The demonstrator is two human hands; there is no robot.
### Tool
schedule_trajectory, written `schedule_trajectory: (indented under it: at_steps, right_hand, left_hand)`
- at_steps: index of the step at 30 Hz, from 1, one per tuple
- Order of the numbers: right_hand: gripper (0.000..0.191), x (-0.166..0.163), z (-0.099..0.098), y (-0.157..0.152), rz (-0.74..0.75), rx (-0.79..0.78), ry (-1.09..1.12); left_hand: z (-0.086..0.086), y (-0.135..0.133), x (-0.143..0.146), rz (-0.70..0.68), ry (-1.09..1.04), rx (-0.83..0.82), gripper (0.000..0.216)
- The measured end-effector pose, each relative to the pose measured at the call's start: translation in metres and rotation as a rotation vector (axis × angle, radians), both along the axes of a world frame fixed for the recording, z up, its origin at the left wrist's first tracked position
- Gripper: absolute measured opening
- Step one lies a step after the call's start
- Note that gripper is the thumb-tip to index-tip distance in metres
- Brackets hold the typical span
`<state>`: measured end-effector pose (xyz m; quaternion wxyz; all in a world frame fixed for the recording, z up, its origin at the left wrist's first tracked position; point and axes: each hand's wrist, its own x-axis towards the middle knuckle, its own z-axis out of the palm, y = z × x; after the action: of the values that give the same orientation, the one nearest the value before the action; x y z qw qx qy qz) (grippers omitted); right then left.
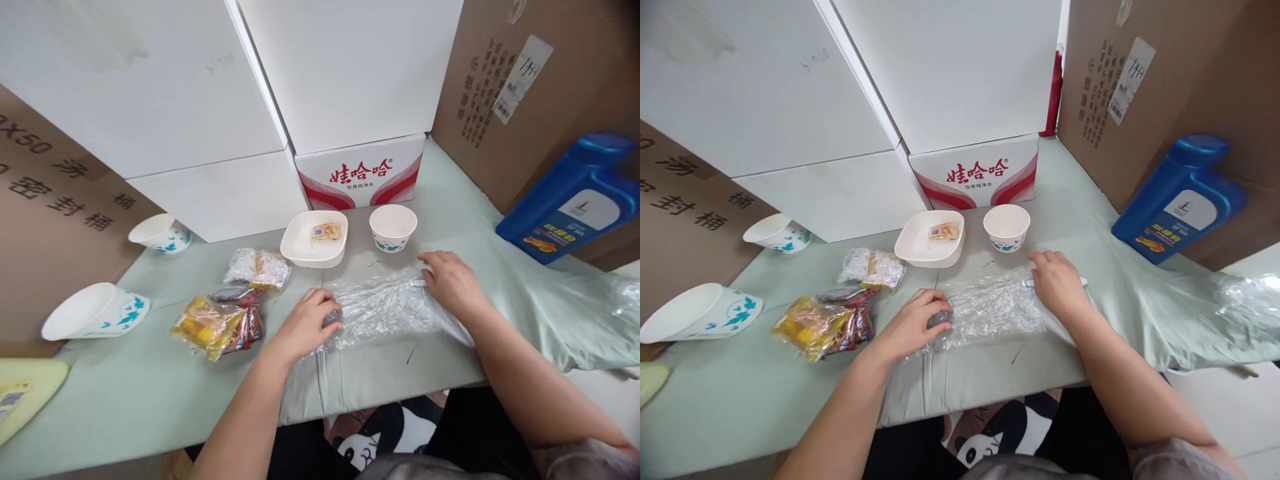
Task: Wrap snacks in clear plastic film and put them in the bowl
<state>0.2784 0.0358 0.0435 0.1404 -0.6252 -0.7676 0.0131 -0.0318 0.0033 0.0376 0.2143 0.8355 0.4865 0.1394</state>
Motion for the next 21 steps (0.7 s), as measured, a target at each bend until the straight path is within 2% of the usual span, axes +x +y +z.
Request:
schedule_trajectory:
  at_steps: [2, 3, 6, 9, 11, 12, 14, 18, 19, 21]
  right_hand:
    - [0.031, 0.006, 0.003, 0.002, -0.05, 0.082, 0.042]
    - [0.031, 0.007, 0.004, 0.003, -0.05, 0.062, 0.065]
    - [0.028, 0.006, 0.005, 0.002, -0.069, -0.172, 0.017]
    - [0.029, 0.006, 0.007, 0.002, -0.193, -0.294, -0.123]
    - [0.033, 0.007, 0.011, -0.001, -0.269, -0.25, -0.118]
    - [0.035, 0.006, 0.014, -0.004, -0.262, -0.222, -0.089]
    - [0.034, 0.003, 0.019, -0.014, -0.108, -0.217, -0.023]
    - [0.023, -0.005, 0.025, -0.037, 0.476, -0.45, 0.013]
    - [0.022, -0.007, 0.024, -0.041, 0.545, -0.505, -0.001]
    - [0.022, -0.006, 0.022, -0.044, 0.553, -0.564, -0.038]
  left_hand:
    - [-0.002, 0.003, -0.004, 0.086, -0.018, 0.101, 0.018]
    - [0.0, 0.003, -0.006, 0.135, -0.028, 0.15, 0.019]
    - [0.014, 0.003, -0.015, 0.325, -0.012, 0.185, 0.028]
    - [0.033, -0.002, -0.027, 0.509, 0.117, -0.065, 0.049]
    - [0.043, -0.007, -0.032, 0.519, 0.182, -0.292, 0.068]
    - [0.046, -0.009, -0.034, 0.491, 0.186, -0.38, 0.077]
    - [0.048, -0.012, -0.034, 0.416, 0.141, -0.489, 0.087]
    - [0.038, -0.012, -0.031, 0.301, -0.044, -0.568, 0.082]
    - [0.035, -0.011, -0.031, 0.291, -0.075, -0.572, 0.078]
    - [0.029, -0.008, -0.035, 0.286, -0.068, -0.56, 0.067]
